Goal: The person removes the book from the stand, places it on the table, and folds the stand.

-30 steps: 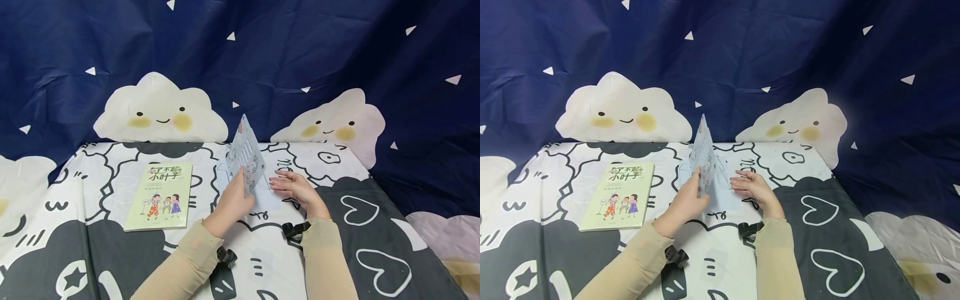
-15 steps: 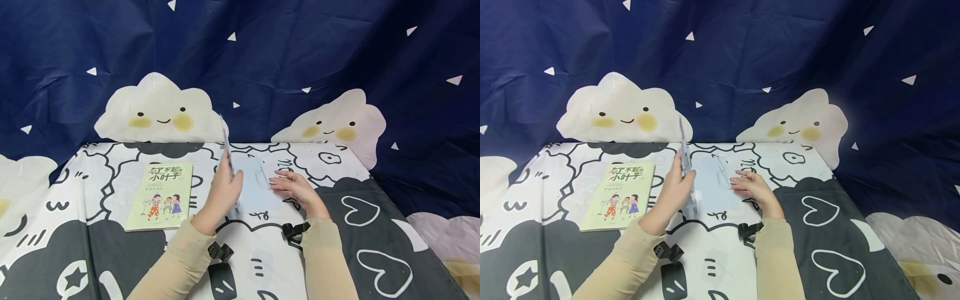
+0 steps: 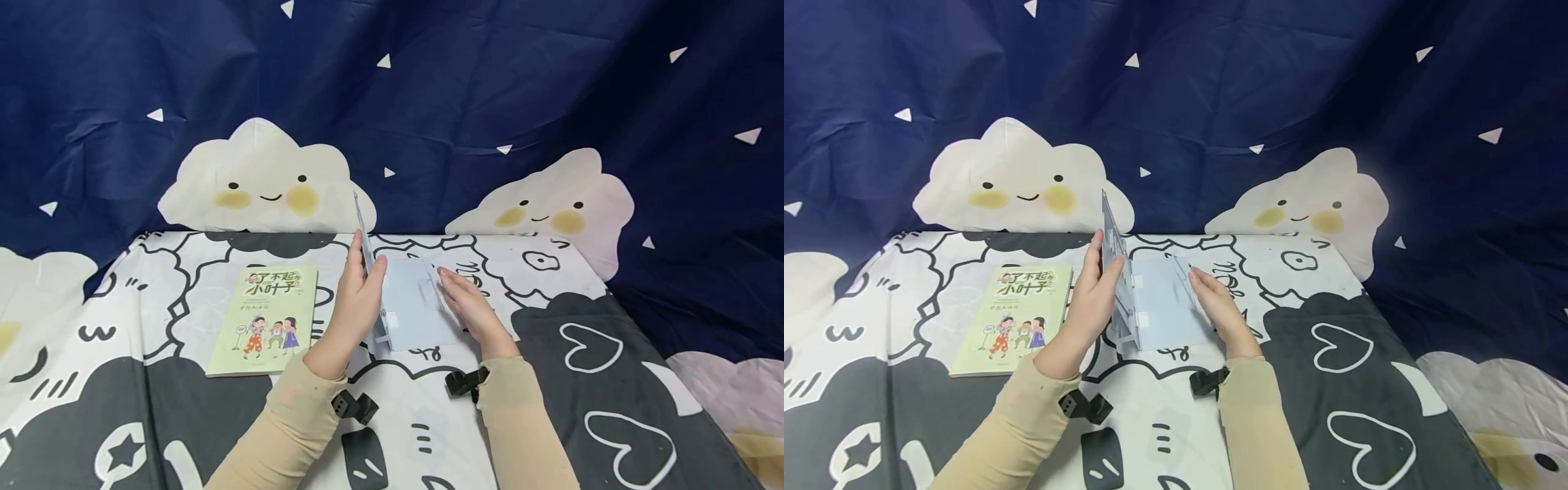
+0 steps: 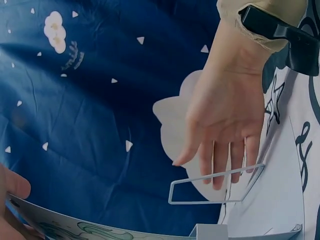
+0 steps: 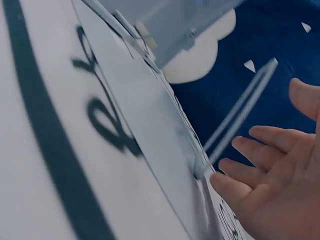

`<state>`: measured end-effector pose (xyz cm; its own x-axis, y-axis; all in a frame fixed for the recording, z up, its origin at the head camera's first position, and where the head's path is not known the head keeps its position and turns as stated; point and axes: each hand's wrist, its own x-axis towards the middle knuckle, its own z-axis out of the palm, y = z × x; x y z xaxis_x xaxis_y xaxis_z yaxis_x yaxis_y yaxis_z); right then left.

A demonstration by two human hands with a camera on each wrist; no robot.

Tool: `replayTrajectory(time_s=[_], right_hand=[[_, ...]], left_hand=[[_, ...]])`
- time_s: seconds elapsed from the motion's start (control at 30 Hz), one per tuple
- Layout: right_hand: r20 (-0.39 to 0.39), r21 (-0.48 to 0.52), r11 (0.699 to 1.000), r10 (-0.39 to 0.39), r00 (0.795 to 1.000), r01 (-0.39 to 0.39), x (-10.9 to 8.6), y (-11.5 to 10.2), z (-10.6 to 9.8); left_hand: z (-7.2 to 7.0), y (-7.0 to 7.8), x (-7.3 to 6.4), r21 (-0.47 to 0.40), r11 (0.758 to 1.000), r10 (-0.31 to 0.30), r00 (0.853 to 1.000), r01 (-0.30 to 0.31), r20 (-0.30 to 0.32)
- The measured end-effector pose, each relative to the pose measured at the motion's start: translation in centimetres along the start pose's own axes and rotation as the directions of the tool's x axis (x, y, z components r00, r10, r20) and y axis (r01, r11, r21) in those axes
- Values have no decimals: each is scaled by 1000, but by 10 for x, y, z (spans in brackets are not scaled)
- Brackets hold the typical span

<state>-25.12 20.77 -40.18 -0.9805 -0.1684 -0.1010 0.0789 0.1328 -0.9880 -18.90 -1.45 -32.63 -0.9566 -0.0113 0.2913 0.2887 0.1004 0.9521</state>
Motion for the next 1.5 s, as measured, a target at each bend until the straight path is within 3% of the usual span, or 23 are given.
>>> replayTrajectory(time_s=[0.17,0.5,0.7,0.8,1.0,1.27,1.5], right_hand=[[6,-171,984,41,999,-40,2,0,13],[67,-355,934,68,995,-39,5,3,23],[143,-483,875,28,989,45,6,6,31],[156,-537,842,39,987,52,6,7,33],[230,-651,749,36,973,126,3,5,36],[284,-765,627,121,951,149,-3,2,40],[293,-773,615,126,948,157,-5,0,41]], left_hand=[[0,0,0,1,1000,2,1000,-2,2],[0,0,1,5,1000,-2,1000,2,9],[0,1,0,12,1000,-9,1000,9,6],[0,0,0,3,1000,1,1000,-1,10],[0,0,0,-1,1000,14,1000,-14,9],[1,1,0,-8,1000,30,999,-30,14],[2,0,1,3,999,39,999,-39,15]])
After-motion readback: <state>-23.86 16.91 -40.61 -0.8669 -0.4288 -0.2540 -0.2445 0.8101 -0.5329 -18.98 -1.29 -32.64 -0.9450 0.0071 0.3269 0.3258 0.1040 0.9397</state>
